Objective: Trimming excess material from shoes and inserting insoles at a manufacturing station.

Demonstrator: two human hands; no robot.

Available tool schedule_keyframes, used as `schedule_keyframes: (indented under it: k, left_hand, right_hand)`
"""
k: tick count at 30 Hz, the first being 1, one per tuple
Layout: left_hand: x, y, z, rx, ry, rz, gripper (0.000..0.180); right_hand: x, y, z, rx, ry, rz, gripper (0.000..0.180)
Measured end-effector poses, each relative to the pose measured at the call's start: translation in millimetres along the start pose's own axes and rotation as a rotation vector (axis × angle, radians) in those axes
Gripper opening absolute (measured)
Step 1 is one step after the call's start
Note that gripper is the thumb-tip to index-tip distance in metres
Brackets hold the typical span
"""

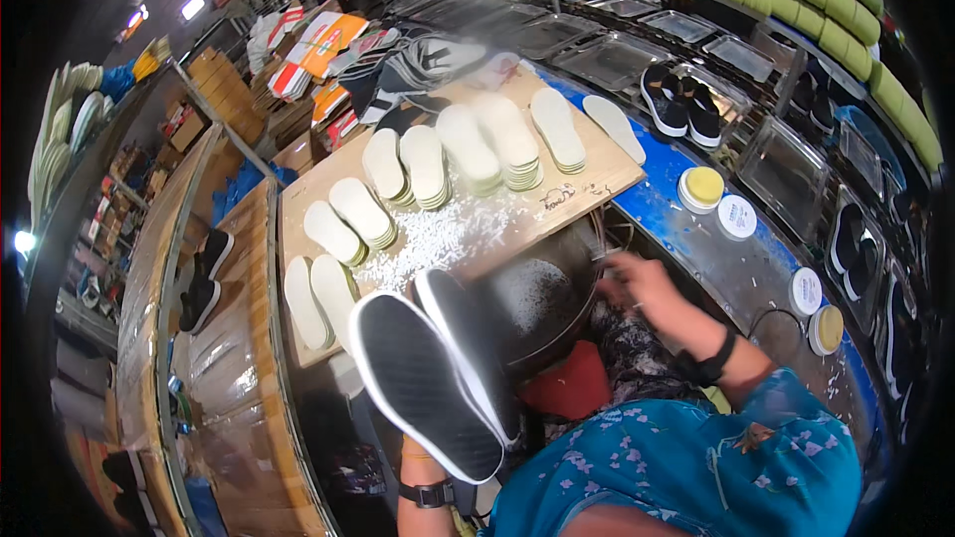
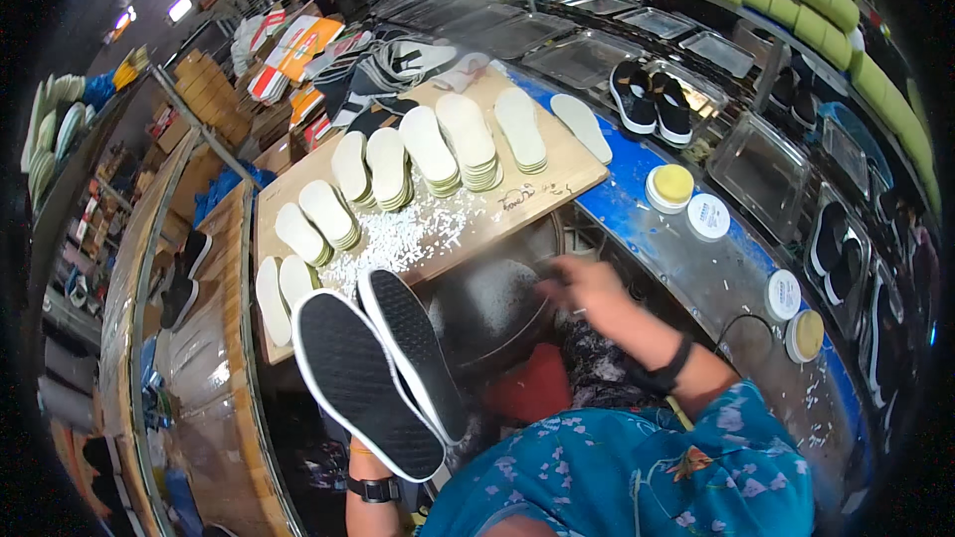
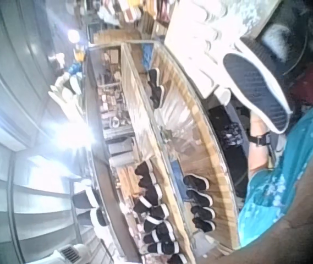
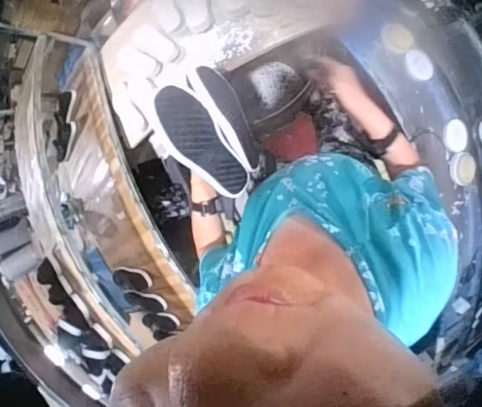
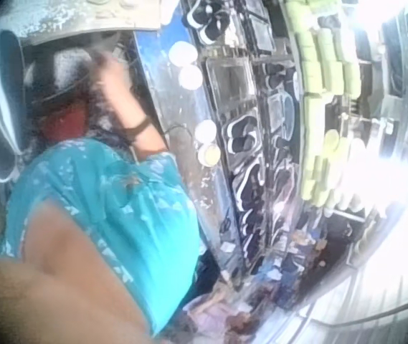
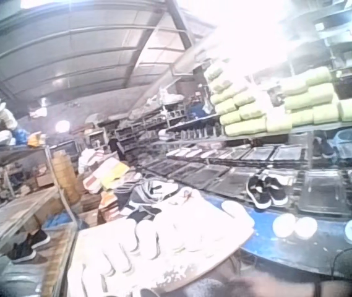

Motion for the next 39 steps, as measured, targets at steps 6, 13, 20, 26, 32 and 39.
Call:
schedule_keyframes:
  k: [6, 13, 20, 26, 32, 39]
  left_hand:
    - [-6, -5, -7, 0.002, -0.010, 0.042, 0.019]
    - [-21, -5, 1, 0.002, -0.052, 0.079, 0.019]
    - [-35, -11, 18, -0.004, -0.049, 0.040, 0.018]
    - [-45, -8, 27, 0.002, 0.050, 0.002, 0.018]
    - [-45, 0, 33, 0.003, 0.115, -0.011, 0.018]
    - [-52, 10, 43, 0.018, 0.150, -0.020, 0.018]
  right_hand:
    - [172, 153, 127, -0.714, -0.080, 0.699, 0.040]
    - [166, 178, 112, -0.377, 0.801, 0.355, 0.032]
    - [198, 125, 104, -0.563, 0.942, 0.294, 0.049]
    - [229, 126, 132, -0.519, 1.116, 0.006, 0.054]
    - [239, 84, 119, -0.563, 1.264, -0.142, 0.057]
    - [25, -3, 32, -0.084, 0.096, -0.325, 0.056]
Point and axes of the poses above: each hand's wrist, its own y-axis away from the middle knuckle, its own x-axis out of the back of the hand, z = x × y, the point moved 6 cm from there along -y, towards the middle knuckle, and after that the axes turned 12 degrees about x, right-handed, at the moved point
